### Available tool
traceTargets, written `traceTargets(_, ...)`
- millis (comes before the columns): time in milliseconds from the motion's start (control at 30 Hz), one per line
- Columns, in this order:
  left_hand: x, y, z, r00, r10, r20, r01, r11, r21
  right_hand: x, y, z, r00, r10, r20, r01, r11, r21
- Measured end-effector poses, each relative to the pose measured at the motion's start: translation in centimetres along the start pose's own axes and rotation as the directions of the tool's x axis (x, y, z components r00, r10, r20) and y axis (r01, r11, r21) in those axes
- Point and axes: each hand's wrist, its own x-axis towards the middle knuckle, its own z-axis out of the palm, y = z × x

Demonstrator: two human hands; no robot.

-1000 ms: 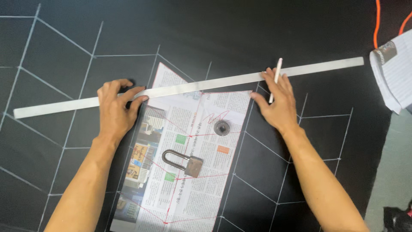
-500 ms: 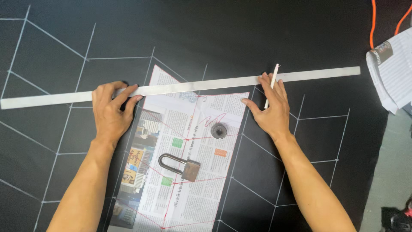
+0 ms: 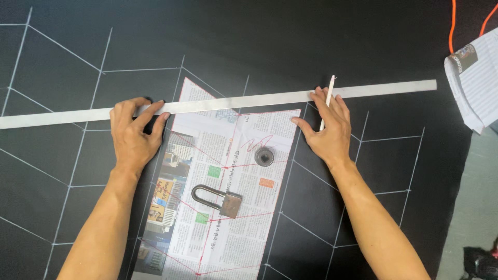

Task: The person uses a white ruler and a white marker to draw straight lines on a large black sheet. They repeatedly reposition the ruler and draw lines, then place a folded newspaper and a padlock on the sheet to hold it in place while continuing to draw additional lines.

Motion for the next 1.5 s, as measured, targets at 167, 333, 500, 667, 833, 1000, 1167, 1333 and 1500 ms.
traceTargets(167, 0.1, 0.0, 0.1, 1.0, -0.012, 0.006, 0.012, 1.0, -0.002, 0.0, 0.0, 0.0, 1.0, -0.006, -0.001, 0.006, 1.0, -0.017)
traceTargets(333, 0.1, -0.1, 0.1, 1.0, -0.008, 0.001, 0.008, 1.0, -0.002, 0.0, 0.1, 0.1, 1.0, -0.015, -0.004, 0.015, 1.0, -0.027)
traceTargets(500, 0.2, -0.2, 0.2, 1.0, 0.002, -0.001, -0.002, 1.0, 0.003, 0.0, 0.1, 0.1, 1.0, -0.022, -0.012, 0.021, 0.999, -0.024)
traceTargets(667, 0.3, 0.2, -0.1, 1.0, -0.016, -0.006, 0.016, 0.999, -0.028, 0.1, -0.1, -0.1, 1.0, -0.015, -0.011, 0.015, 0.999, -0.03)
traceTargets(833, -0.1, 0.0, -0.5, 0.999, -0.036, 0.013, 0.036, 0.997, -0.061, 0.0, -0.6, -0.1, 1.0, -0.012, -0.01, 0.011, 0.999, -0.034)
traceTargets(1000, 0.7, 0.0, -0.2, 1.0, -0.025, 0.01, 0.026, 0.995, -0.098, 0.3, -0.6, -0.4, 1.0, -0.013, -0.024, 0.013, 1.0, -0.023)
traceTargets(1167, 1.2, -0.2, -0.4, 0.999, -0.029, 0.031, 0.032, 0.994, -0.1, 0.6, -1.2, -0.2, 1.0, 0.008, -0.028, -0.008, 1.0, -0.029)
traceTargets(1333, 1.4, -1.2, -0.4, 0.995, -0.027, 0.099, 0.037, 0.994, -0.101, 0.5, -1.2, -0.1, 0.999, 0.024, -0.027, -0.024, 0.999, -0.032)
traceTargets(1500, 2.0, -1.3, -0.9, 0.991, -0.013, 0.132, 0.023, 0.997, -0.074, 0.8, -1.6, -0.2, 0.999, 0.041, -0.017, -0.041, 0.999, -0.035)
